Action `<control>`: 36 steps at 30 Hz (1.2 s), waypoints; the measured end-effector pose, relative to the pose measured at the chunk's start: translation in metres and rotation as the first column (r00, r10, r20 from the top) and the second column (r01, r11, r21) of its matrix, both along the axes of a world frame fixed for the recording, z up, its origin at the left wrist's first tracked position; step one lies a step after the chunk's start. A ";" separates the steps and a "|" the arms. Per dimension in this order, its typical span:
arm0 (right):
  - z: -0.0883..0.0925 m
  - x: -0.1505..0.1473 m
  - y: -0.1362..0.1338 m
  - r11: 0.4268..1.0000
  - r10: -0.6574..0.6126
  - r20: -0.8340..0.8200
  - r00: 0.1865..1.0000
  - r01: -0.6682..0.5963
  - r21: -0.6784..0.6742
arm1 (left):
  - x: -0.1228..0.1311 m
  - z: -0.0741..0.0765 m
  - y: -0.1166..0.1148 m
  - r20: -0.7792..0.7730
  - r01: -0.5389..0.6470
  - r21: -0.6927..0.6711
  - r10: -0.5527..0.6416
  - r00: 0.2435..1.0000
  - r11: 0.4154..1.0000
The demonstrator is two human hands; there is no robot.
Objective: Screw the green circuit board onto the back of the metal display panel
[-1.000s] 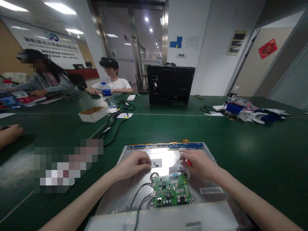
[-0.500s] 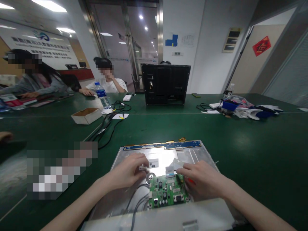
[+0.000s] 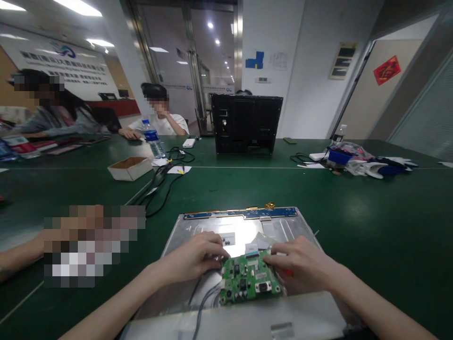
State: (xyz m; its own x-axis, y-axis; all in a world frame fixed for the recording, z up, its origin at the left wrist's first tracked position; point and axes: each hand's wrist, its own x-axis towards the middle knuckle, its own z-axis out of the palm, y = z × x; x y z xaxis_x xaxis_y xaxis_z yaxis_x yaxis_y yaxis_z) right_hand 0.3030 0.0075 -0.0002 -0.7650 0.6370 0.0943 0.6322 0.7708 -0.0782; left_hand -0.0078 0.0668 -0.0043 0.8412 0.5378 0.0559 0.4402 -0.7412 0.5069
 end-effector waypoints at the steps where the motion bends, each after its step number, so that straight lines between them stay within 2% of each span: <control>1: -0.001 0.001 0.001 1.000 -0.007 -0.045 0.999 0.007 0.001 | -0.001 -0.002 0.001 0.013 0.002 -0.007 -0.002 1.000 1.000; 8: -0.014 -0.004 0.008 0.987 -0.155 -0.271 0.950 0.140 -0.074 | -0.002 -0.012 0.010 0.099 0.009 -0.103 0.001 0.995 0.995; 11: -0.016 -0.006 0.008 0.972 -0.226 -0.317 0.921 0.190 -0.141 | -0.001 -0.010 0.009 0.136 0.016 -0.144 0.003 0.991 0.989; 15: -0.014 -0.006 0.009 0.966 -0.233 -0.343 0.910 0.177 -0.186 | -0.001 -0.005 0.007 0.132 0.025 -0.163 -0.003 0.991 0.986; 21: -0.013 -0.004 0.011 0.967 -0.233 -0.336 0.913 0.181 -0.178 | -0.001 -0.005 0.007 0.113 0.024 -0.177 -0.004 0.994 0.984; 26: -0.012 -0.003 0.009 0.980 -0.182 -0.341 0.922 0.141 -0.140 | -0.001 -0.004 0.008 0.115 0.021 -0.173 -0.001 0.993 0.985; 30: -0.006 -0.001 0.005 0.987 -0.144 -0.222 0.965 0.124 -0.102 | 0.001 -0.002 0.007 0.101 -0.002 -0.191 0.022 0.995 0.982; 36: 0.011 -0.002 -0.001 0.988 -0.085 -0.074 0.994 0.074 -0.134 | 0.003 -0.001 0.007 0.084 -0.036 -0.209 0.054 0.995 0.977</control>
